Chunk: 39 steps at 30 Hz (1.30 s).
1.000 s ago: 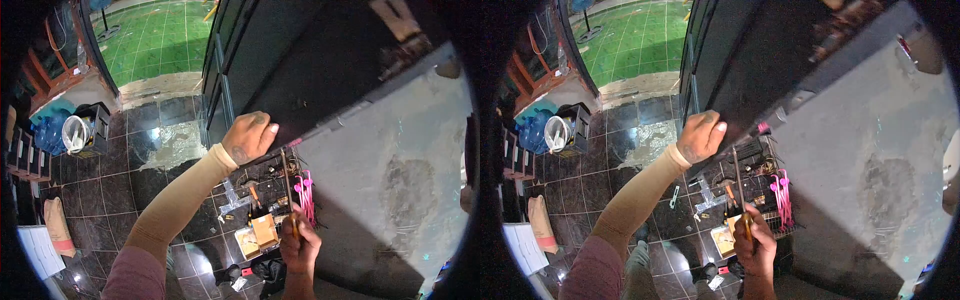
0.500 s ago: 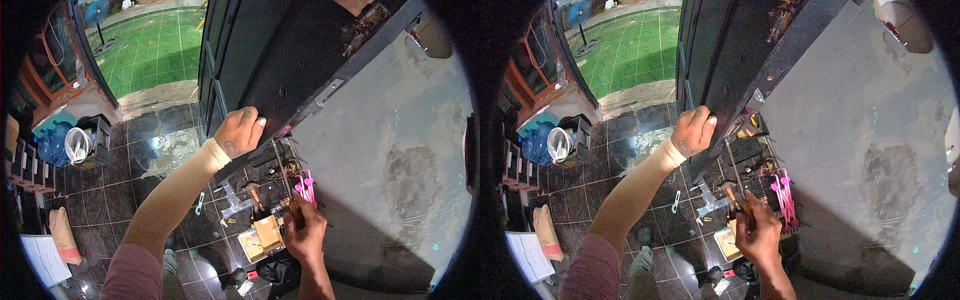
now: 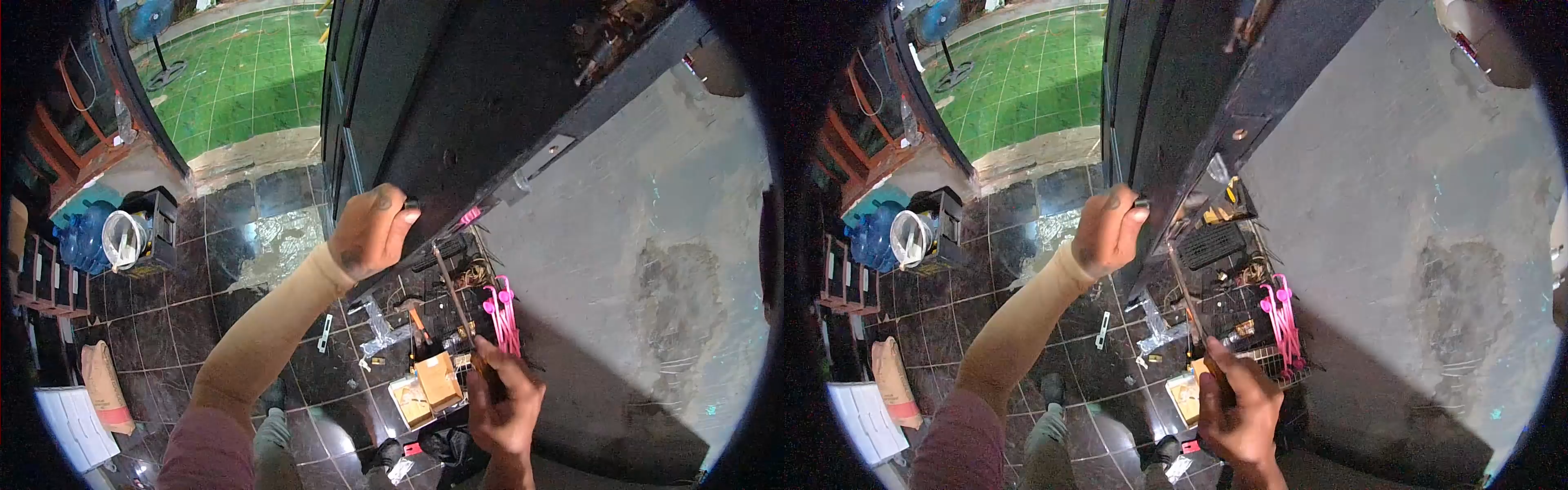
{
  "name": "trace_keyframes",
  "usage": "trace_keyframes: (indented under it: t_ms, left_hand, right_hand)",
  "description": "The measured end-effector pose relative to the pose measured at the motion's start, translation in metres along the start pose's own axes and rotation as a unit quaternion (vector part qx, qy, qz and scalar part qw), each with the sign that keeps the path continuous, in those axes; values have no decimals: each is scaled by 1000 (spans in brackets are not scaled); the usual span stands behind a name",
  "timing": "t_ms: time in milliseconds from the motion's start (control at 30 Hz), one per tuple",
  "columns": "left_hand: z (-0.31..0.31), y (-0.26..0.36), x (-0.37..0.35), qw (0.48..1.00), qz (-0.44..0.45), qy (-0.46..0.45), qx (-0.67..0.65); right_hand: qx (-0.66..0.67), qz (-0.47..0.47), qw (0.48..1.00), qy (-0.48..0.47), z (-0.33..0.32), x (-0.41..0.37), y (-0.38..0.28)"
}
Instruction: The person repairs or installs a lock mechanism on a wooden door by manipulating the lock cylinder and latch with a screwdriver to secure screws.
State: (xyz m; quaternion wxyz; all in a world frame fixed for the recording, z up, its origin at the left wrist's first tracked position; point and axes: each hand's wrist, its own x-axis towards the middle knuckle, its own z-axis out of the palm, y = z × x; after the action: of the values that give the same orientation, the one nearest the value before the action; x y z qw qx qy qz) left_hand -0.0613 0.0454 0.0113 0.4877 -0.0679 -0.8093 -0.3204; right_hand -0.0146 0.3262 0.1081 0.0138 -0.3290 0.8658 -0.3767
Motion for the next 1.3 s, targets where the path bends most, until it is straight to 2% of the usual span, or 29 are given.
trace_keyframes:
  t_ms: [100,133,233,333,400,433,467,500,533,567,600,633,700,800,933,1000,1200,1300]
  left_hand:
    - [-1,-2,1,999,-17,-26,-25]
    - [-7,2,3,997,-51,-60,-15]
    - [-8,9,7,988,-115,-77,-67]
    - [-9,12,10,995,-35,-80,-50]
    - [-8,18,16,993,-54,-99,-20]
    - [-7,21,16,992,-62,-111,-2]
    - [-7,21,16,992,-69,-109,-16]
    - [-5,18,17,991,-84,-97,-33]
    - [0,13,16,990,-100,-86,-52]
    - [4,10,15,987,-118,-77,-74]
    - [2,10,16,990,-103,-89,-43]
    - [5,9,14,991,-104,-80,-41]
    - [12,10,14,993,-103,-52,-37]
    - [7,15,17,989,-118,-80,-34]
    - [9,6,15,998,-29,-54,-7]
    - [16,5,13,1000,16,-12,-17]
    - [18,-12,12,989,142,26,32]
    - [15,-19,14,988,156,1,25]
  right_hand:
    - [18,22,1000,-1,3,-3,6]
    - [44,-4,999,2,6,-6,11]
    - [112,91,989,24,11,-15,17]
    - [231,133,960,85,23,-31,45]
    - [340,181,918,90,52,-25,61]
    - [334,221,910,107,74,-11,63]
    - [364,152,909,135,102,7,83]
    - [348,127,911,183,123,31,84]
    - [424,119,880,179,129,50,68]
    - [373,48,908,187,139,67,79]
    - [432,52,878,198,141,80,69]
    - [423,11,876,232,148,95,76]
    - [454,-4,858,241,147,111,76]
    - [396,2,899,185,143,113,86]
    - [466,25,855,226,150,116,77]
    - [459,49,858,225,152,112,74]
    - [461,62,868,174,146,110,76]
    - [421,47,890,169,139,107,70]
